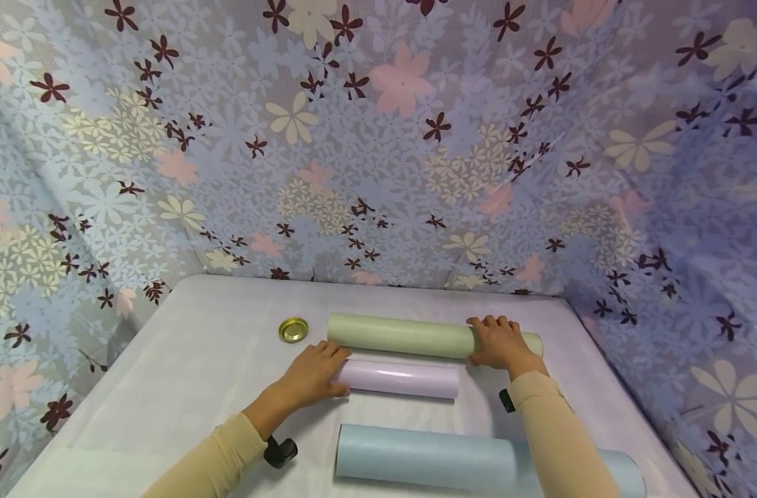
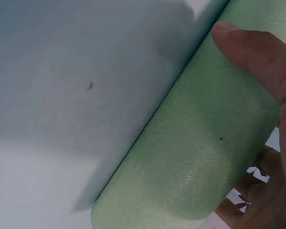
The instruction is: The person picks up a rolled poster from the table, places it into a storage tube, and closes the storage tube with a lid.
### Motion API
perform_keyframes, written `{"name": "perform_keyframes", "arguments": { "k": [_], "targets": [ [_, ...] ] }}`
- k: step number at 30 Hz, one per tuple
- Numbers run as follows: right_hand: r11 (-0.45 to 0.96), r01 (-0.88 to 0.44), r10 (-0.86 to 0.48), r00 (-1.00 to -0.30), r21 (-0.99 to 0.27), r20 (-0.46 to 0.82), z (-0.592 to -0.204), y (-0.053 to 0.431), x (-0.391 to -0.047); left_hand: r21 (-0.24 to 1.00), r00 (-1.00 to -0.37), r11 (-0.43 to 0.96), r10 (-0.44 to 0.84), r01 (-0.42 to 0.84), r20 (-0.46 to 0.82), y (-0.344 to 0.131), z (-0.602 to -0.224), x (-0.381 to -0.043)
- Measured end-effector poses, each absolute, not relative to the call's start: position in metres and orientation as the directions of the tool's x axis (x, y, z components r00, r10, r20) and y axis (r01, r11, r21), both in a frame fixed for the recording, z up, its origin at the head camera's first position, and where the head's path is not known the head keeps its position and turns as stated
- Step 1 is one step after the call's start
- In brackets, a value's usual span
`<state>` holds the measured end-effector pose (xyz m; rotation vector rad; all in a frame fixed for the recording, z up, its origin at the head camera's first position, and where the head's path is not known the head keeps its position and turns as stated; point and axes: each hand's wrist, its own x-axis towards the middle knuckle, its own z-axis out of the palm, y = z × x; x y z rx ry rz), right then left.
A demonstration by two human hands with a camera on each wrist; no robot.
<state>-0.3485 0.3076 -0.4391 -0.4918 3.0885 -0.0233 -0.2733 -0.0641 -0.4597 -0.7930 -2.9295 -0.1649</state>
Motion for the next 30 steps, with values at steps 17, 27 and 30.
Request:
{"name": "perform_keyframes", "arguments": {
  "k": [17, 27, 30],
  "targets": [
    [0.95, -0.312, -0.312, -0.95, -0.015, -0.029, -0.453, 0.314, -0.355, 0.049, -0.861, 0.862, 0.499, 0.505, 0.099, -0.055, -0.473, -0.279],
    [0.948, -0.318, -0.318, -0.948, -0.015, 0.013, -0.457, 0.315, -0.356, 0.055, -0.865, 0.865, 0.494, 0.5, 0.095, -0.051, -0.477, -0.279],
    [0.95, -0.311, -0.311, -0.95, -0.02, 0.009, -0.456, 0.314, -0.356, 0.055, -0.862, 0.863, 0.496, 0.503, 0.105, -0.05, -0.478, -0.28]
  ]
}}
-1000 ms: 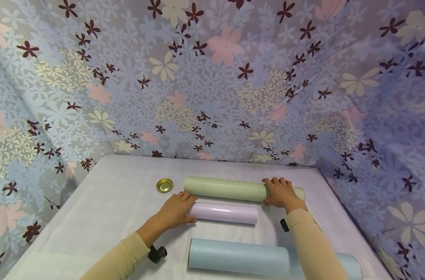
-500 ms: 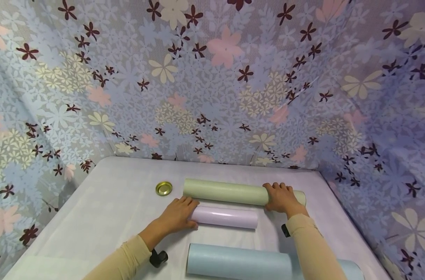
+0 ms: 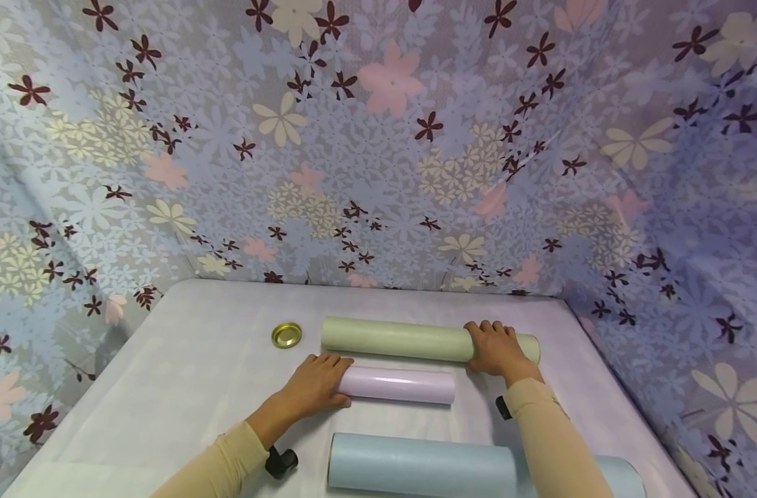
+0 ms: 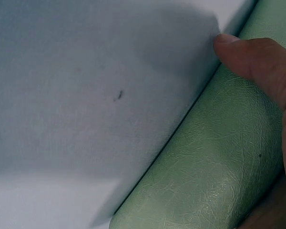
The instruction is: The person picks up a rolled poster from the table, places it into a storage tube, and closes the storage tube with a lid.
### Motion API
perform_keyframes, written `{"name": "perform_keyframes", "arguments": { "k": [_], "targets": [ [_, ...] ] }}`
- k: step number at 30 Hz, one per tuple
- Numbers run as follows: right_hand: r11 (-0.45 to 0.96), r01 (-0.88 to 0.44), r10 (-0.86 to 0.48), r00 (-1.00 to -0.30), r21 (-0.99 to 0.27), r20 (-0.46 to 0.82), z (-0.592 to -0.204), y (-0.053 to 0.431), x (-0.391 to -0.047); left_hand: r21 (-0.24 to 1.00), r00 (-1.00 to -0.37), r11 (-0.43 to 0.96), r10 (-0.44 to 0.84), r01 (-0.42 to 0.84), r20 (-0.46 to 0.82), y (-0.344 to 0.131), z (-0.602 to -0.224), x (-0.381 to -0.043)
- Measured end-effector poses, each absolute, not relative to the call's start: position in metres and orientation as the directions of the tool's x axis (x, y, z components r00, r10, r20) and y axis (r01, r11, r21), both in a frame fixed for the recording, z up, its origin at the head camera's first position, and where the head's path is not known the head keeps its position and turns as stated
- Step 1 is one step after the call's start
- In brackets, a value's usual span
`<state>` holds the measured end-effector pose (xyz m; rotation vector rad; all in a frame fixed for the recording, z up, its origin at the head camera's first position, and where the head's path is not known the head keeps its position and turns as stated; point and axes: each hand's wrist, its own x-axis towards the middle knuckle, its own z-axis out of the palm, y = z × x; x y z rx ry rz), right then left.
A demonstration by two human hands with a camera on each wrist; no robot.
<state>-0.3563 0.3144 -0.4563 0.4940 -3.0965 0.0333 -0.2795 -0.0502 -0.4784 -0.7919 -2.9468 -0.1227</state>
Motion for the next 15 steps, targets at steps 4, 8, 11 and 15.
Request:
{"name": "perform_keyframes", "arguments": {
  "k": [4, 8, 11, 15],
  "targets": [
    [0.954, -0.298, -0.298, -0.955, -0.023, 0.0, -0.4548, 0.3121, -0.3572, 0.051, -0.859, 0.861, 0.498, 0.506, 0.124, -0.0514, -0.4777, -0.2792],
    [0.955, -0.295, -0.295, -0.956, -0.022, -0.004, -0.4538, 0.3109, -0.3568, 0.055, -0.859, 0.861, 0.497, 0.506, 0.124, -0.0519, -0.4772, -0.2796],
    [0.955, -0.297, -0.297, -0.955, -0.02, -0.001, -0.4532, 0.3101, -0.3559, 0.057, -0.859, 0.861, 0.497, 0.506, 0.122, -0.0519, -0.4777, -0.28],
    [0.956, -0.294, -0.294, -0.956, -0.018, 0.005, -0.4548, 0.3106, -0.3553, 0.052, -0.854, 0.857, 0.502, 0.512, 0.133, -0.0521, -0.4787, -0.2802]
  ]
}}
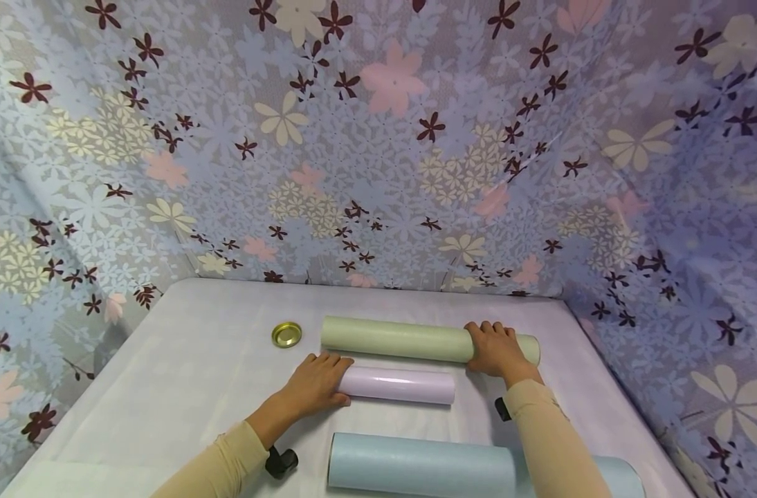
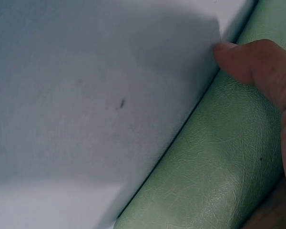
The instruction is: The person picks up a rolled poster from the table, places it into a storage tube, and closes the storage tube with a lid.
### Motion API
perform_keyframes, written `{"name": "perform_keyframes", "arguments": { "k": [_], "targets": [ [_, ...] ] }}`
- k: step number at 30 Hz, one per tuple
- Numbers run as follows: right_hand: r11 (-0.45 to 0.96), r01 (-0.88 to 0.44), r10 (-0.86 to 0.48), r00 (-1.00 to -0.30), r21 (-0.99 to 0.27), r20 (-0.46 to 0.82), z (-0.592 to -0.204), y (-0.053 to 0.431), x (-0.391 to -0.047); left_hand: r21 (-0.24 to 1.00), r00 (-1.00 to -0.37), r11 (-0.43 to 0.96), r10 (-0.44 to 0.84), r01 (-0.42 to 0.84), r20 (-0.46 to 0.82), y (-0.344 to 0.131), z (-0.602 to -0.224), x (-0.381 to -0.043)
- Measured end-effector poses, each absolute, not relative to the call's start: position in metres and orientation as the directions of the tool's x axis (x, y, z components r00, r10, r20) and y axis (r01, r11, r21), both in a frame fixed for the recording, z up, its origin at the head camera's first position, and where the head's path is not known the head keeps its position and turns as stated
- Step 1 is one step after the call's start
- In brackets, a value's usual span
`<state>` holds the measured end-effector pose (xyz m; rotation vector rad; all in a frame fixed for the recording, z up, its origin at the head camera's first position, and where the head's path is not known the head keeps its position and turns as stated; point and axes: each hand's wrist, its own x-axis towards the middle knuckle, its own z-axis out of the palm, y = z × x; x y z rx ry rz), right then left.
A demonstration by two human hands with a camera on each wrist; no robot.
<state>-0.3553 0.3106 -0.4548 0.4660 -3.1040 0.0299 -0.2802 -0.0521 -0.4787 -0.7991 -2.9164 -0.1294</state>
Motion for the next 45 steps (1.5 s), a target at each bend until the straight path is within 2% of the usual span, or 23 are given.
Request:
{"name": "perform_keyframes", "arguments": {
  "k": [8, 18, 24, 45],
  "targets": [
    [0.955, -0.296, -0.296, -0.955, -0.011, 0.012, -0.459, 0.312, -0.354, 0.036, -0.841, 0.85, 0.514, 0.526, 0.172, -0.056, -0.479, -0.275],
    [0.964, -0.263, -0.265, -0.963, -0.043, -0.046, -0.457, 0.313, -0.35, 0.042, -0.838, 0.85, 0.506, 0.524, 0.205, -0.064, -0.481, -0.27],
    [0.957, -0.285, -0.286, -0.958, -0.049, -0.014, -0.454, 0.314, -0.343, 0.06, -0.84, 0.854, 0.491, 0.516, 0.23, -0.071, -0.476, -0.265],
    [0.953, -0.302, -0.301, -0.953, -0.013, 0.047, -0.437, 0.318, -0.337, -0.011, -0.811, 0.855, 0.496, 0.519, 0.309, -0.088, -0.452, -0.257]
  ]
}}
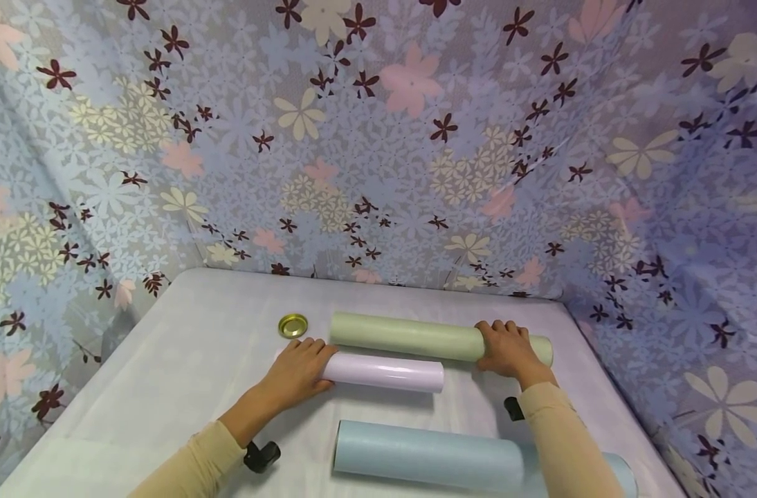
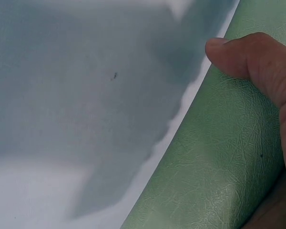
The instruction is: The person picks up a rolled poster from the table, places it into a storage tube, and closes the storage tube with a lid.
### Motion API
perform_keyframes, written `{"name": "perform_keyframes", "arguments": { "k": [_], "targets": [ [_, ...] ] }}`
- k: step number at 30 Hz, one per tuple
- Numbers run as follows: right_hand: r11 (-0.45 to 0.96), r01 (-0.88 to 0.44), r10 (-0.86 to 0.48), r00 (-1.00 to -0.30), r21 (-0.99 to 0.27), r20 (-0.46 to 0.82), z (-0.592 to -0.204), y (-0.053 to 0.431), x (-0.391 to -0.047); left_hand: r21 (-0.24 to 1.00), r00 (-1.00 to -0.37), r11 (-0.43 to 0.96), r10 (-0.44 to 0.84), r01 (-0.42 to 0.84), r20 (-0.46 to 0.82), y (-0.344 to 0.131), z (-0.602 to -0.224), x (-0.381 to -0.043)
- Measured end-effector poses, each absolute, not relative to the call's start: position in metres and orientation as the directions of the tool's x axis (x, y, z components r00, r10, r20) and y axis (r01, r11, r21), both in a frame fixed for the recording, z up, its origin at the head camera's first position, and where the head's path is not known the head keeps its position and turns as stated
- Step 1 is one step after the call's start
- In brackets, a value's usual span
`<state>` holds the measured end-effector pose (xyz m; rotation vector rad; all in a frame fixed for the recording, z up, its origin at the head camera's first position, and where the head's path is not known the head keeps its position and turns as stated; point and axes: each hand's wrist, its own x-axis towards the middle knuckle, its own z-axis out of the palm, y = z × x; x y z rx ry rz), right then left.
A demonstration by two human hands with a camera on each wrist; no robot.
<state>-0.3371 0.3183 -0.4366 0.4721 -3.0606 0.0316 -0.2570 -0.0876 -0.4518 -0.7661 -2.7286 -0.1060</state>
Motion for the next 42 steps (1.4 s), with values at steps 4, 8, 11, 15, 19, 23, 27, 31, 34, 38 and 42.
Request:
{"name": "perform_keyframes", "arguments": {
  "k": [4, 8, 11, 15, 19, 23, 27, 31, 34, 38, 42],
  "targets": [
    [0.955, -0.295, -0.294, -0.954, -0.014, 0.054, -0.434, 0.319, -0.337, -0.027, -0.798, 0.852, 0.501, 0.523, 0.335, -0.089, -0.449, -0.257],
    [0.958, -0.286, -0.285, -0.957, -0.022, 0.056, -0.431, 0.319, -0.336, -0.034, -0.777, 0.844, 0.508, 0.535, 0.372, -0.09, -0.446, -0.256],
    [0.959, -0.281, -0.279, -0.959, -0.029, 0.055, -0.43, 0.32, -0.336, -0.034, -0.768, 0.84, 0.511, 0.542, 0.385, -0.091, -0.444, -0.255],
    [0.96, -0.278, -0.276, -0.96, -0.034, 0.057, -0.428, 0.321, -0.334, -0.026, -0.77, 0.839, 0.511, 0.544, 0.382, -0.092, -0.44, -0.253],
    [0.961, -0.276, -0.273, -0.959, -0.036, 0.07, -0.426, 0.322, -0.333, -0.013, -0.774, 0.84, 0.505, 0.542, 0.381, -0.095, -0.435, -0.251],
    [0.96, -0.277, -0.273, -0.958, -0.033, 0.084, -0.425, 0.324, -0.333, -0.002, -0.781, 0.842, 0.5, 0.539, 0.375, -0.099, -0.432, -0.25],
    [0.961, -0.275, -0.272, -0.958, -0.031, 0.09, -0.423, 0.326, -0.332, 0.009, -0.785, 0.844, 0.494, 0.536, 0.373, -0.103, -0.428, -0.248],
    [0.96, -0.278, -0.275, -0.957, -0.024, 0.095, -0.419, 0.327, -0.329, 0.002, -0.781, 0.846, 0.491, 0.533, 0.386, -0.108, -0.426, -0.247],
    [0.958, -0.285, -0.282, -0.955, -0.023, 0.098, -0.415, 0.328, -0.327, 0.002, -0.78, 0.848, 0.488, 0.53, 0.391, -0.113, -0.424, -0.246],
    [0.955, -0.294, -0.29, -0.951, -0.023, 0.104, -0.409, 0.33, -0.323, 0.019, -0.791, 0.854, 0.473, 0.519, 0.388, -0.119, -0.42, -0.244],
    [0.955, -0.295, -0.291, -0.95, -0.022, 0.114, -0.404, 0.332, -0.32, 0.023, -0.789, 0.856, 0.467, 0.517, 0.399, -0.125, -0.416, -0.242]
  ]
}}
